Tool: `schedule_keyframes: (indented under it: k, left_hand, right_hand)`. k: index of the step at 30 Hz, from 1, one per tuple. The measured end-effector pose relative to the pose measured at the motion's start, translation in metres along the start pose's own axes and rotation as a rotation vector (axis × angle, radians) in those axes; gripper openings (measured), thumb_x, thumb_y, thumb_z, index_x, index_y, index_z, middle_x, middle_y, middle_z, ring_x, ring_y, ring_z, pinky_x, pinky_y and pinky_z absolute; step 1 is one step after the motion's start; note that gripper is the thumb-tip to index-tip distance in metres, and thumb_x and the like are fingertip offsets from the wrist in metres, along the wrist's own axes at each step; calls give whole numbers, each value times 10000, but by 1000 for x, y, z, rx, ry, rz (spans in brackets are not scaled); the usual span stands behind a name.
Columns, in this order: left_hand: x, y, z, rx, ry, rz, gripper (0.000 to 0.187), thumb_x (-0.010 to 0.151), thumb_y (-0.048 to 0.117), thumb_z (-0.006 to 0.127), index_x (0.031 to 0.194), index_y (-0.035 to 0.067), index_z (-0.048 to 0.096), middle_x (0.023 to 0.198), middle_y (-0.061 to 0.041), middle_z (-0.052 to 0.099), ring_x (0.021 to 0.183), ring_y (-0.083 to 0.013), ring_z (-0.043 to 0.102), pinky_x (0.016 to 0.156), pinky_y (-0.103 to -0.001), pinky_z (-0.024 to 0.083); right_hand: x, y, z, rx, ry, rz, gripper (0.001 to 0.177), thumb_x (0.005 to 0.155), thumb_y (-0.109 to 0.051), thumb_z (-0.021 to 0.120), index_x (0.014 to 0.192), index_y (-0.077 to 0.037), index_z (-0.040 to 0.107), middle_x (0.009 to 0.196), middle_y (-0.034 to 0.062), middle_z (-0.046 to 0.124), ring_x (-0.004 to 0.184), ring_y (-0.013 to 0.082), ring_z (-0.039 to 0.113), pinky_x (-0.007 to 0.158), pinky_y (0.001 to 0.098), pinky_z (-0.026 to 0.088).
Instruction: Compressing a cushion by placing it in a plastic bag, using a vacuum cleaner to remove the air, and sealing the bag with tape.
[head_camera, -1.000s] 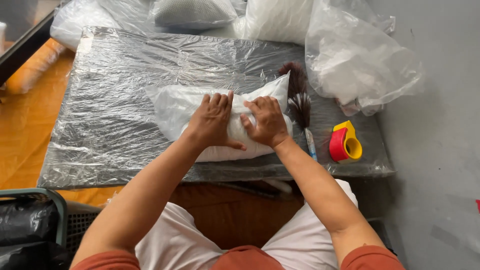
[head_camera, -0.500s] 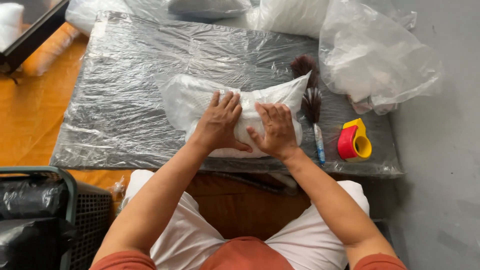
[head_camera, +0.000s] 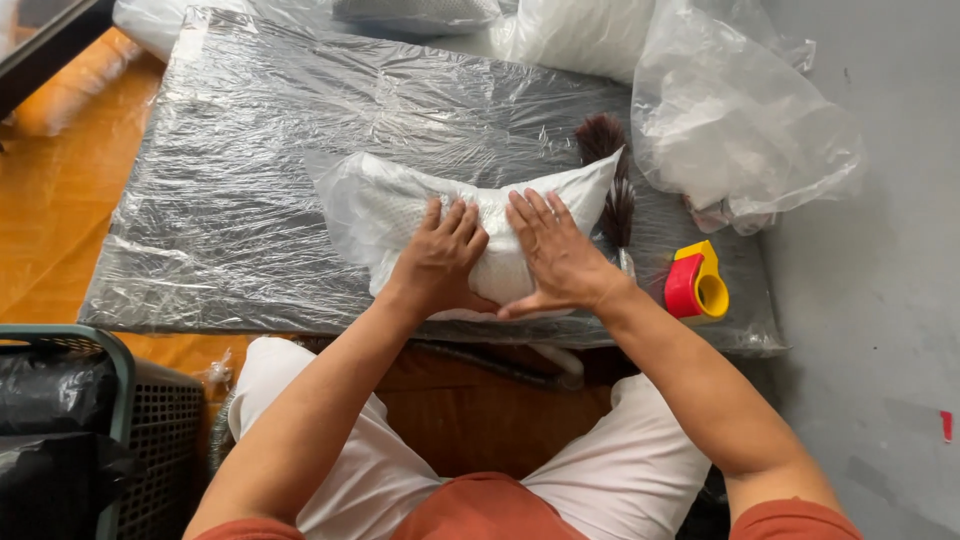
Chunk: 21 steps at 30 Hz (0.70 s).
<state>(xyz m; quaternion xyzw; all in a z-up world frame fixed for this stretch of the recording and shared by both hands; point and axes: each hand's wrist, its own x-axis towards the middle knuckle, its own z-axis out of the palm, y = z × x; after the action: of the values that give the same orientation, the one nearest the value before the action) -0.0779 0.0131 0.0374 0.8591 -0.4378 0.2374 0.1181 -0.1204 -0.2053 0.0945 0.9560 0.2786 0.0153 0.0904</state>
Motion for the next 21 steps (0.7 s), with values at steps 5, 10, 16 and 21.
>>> schedule_keyframes:
  k: [5,10,16,21]
  left_hand:
    - [-7,3,1,54,93,30,1086,476,860,749,1148,16,630,1284,-253,652,1230,-404,613,1123,-592,341]
    - [-7,5,6,97,139,42,1058,480,882,735,1112,40,631,1252,-232,666,1208,-389,618,1106,-596,361]
    - [15,2,21,154,217,36,1000,535,838,746,1125,41,621,1279,-233,642,1235,-381,586,1096,-602,362]
    - [17,12,62,205,255,39,1071,605,858,692,1228,-8,593,1317,-263,595,1258,-391,552,1115,-582,362]
  right_hand:
    - [-3,-10,-7,-76,-31,40,1464,575,-1019,586,1615,-31,290,1537,272,460,1460,417,400,1238,562,167]
    - [-12,-1,3,-51,187,-27,1318,588,-961,656,1543,-76,453,1439,219,544,1378,387,468,1199,534,251]
    - [-7,21,4,-166,432,-81,1278,516,-844,752,1504,-69,519,1421,228,552,1342,402,491,1169,558,316]
    - [-15,32,49,-161,519,-57,1253,551,-831,745,1532,-92,494,1423,225,552,1341,413,502,1158,575,336]
